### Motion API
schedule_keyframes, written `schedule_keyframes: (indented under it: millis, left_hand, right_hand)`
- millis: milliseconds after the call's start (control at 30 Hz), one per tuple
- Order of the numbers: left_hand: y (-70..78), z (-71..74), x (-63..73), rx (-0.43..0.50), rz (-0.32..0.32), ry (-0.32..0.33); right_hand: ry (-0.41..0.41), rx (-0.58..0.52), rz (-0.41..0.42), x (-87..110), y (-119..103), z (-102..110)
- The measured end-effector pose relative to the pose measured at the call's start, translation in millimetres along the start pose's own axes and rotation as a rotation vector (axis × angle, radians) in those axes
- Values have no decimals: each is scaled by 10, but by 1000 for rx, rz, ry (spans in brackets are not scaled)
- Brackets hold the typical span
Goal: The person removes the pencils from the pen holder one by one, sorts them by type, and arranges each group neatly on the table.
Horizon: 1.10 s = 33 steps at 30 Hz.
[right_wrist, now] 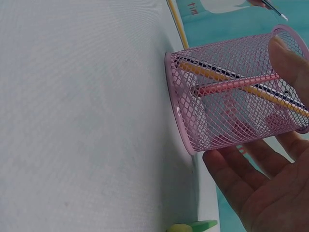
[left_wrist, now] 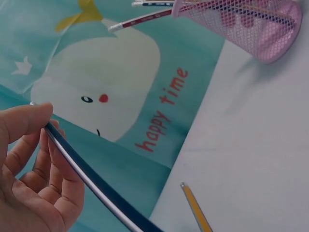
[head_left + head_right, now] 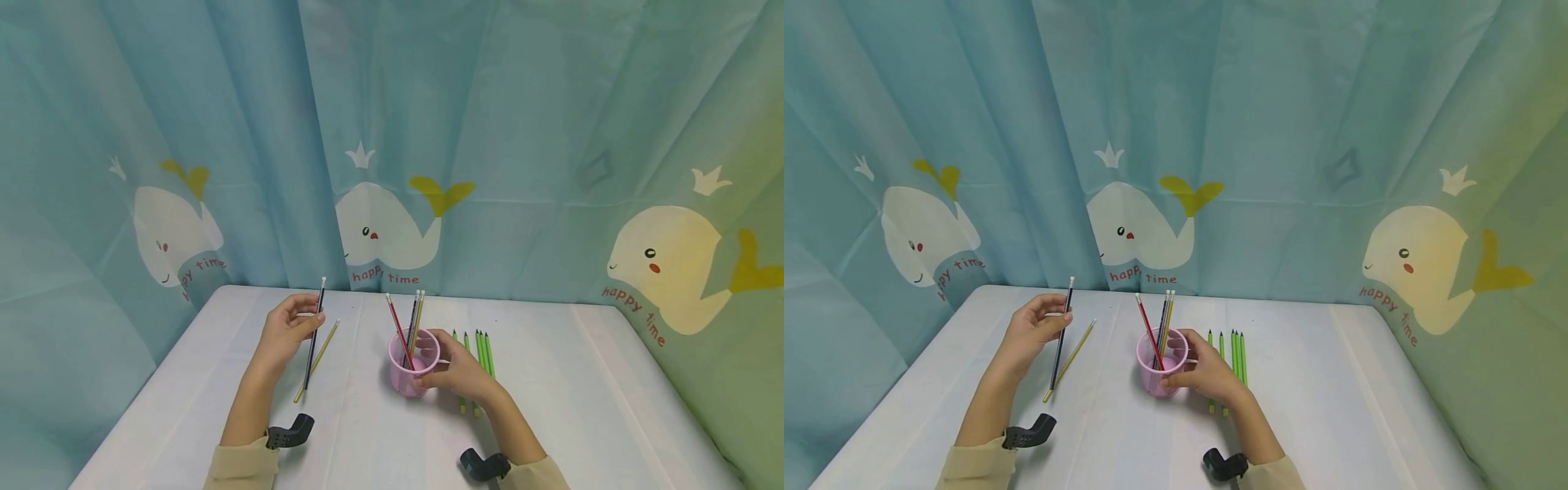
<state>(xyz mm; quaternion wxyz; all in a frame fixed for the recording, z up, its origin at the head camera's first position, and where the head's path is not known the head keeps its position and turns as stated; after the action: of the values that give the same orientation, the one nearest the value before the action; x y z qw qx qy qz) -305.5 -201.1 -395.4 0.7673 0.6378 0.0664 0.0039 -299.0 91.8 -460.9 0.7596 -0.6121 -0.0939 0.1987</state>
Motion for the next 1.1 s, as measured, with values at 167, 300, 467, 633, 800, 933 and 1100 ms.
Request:
schedule_keyframes:
  millis: [167, 300, 467, 633, 800, 933, 1100]
  left_hand:
    - [-62, 32, -17, -35, 13, 18]
    - [-113, 58, -26, -64, 24, 29]
    - [-162, 71, -36, -81, 43, 27]
    - [-202, 84, -44, -112, 51, 27]
    - [-256, 74, -61, -128, 44, 8]
    - [-301, 75, -81, -129, 47, 2]
    - [-341, 73, -102, -134, 37, -9]
  right_hand:
    - [-7, 0, 21, -10, 1, -2]
    - [-9, 3, 11, -10, 14, -9]
    - [-5, 11, 0, -5, 12, -11]
    - [-5, 14, 2, -7, 9, -11]
    - [0, 17, -3, -9, 17, -4]
    - [0, 12, -5, -4, 15, -2]
    - [2, 16, -6, 2, 9, 2]
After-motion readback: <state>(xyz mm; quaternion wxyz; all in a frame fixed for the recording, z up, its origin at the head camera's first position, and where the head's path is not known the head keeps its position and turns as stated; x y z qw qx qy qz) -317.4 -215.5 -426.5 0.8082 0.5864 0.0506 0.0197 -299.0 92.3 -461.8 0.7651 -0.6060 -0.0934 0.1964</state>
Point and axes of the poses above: each hand's wrist, its own x-axis away from the middle knuckle, its own z-axis out of the back of the hand, y = z × x, the point moved 9 cm from there along -x, towards the middle knuckle, and after that the axes turned 4 degrees about y, right-handed, at the moved point
